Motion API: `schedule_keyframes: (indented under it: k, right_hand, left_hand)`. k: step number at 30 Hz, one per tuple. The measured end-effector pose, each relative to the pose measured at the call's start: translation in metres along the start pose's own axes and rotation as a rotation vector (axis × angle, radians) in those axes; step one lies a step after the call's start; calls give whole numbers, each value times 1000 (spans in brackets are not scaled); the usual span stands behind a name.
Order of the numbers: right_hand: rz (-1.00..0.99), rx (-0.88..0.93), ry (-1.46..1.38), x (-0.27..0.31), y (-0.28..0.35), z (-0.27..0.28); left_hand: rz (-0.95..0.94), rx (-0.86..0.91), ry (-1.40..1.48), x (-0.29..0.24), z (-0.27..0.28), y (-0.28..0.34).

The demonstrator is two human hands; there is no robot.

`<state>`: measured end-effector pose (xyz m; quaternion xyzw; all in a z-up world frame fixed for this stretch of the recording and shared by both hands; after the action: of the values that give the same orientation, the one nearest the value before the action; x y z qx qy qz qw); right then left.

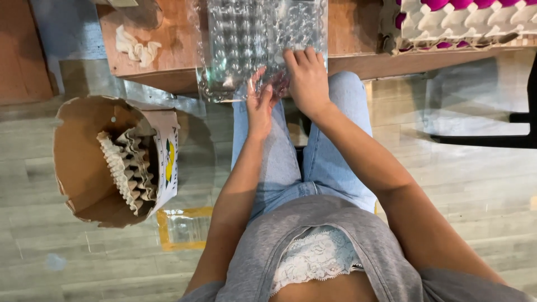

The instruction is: The person is cleaning a clear plastic egg carton by wiping it thoroughly with a white cloth.

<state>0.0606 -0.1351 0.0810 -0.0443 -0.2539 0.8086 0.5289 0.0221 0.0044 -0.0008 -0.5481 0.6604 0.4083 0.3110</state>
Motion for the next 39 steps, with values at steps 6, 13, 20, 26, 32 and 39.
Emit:
schedule_keyframes:
  k: [6,13,20,26,32,39]
  right_hand:
    - [-50,124,19,-1,4,1]
    - [-409,337,-567,-50,-25,1]
    - [-381,-300,-656,-62,-19,35]
    - [-193,-36,-284,-41,16,-14]
    - [-409,146,-466,-77,13,-35]
    - [-713,-219,-766,-81,-48,32]
  left_hand:
    - [3,50,-1,6,5,-4]
    - [-45,87,-33,-5,1,-3]
    - [-121,94,-42,-10,-1,-4]
    - [-53,50,-22,-3,4,-10]
    - [-62,45,-74,-8,5,-14]
    - [-86,82,-85,-20,3,-8]
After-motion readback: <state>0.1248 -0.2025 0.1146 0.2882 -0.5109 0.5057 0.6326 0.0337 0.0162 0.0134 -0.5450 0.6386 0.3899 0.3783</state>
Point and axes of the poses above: each hand's wrist, its own y-axis away from the middle knuckle, its own z-axis out of the back of the hand, x = y × z, the point moved 2 cm from there along -y, towards the middle knuckle, and after that the axes turned 13 degrees about -y, right-handed, at the moved point
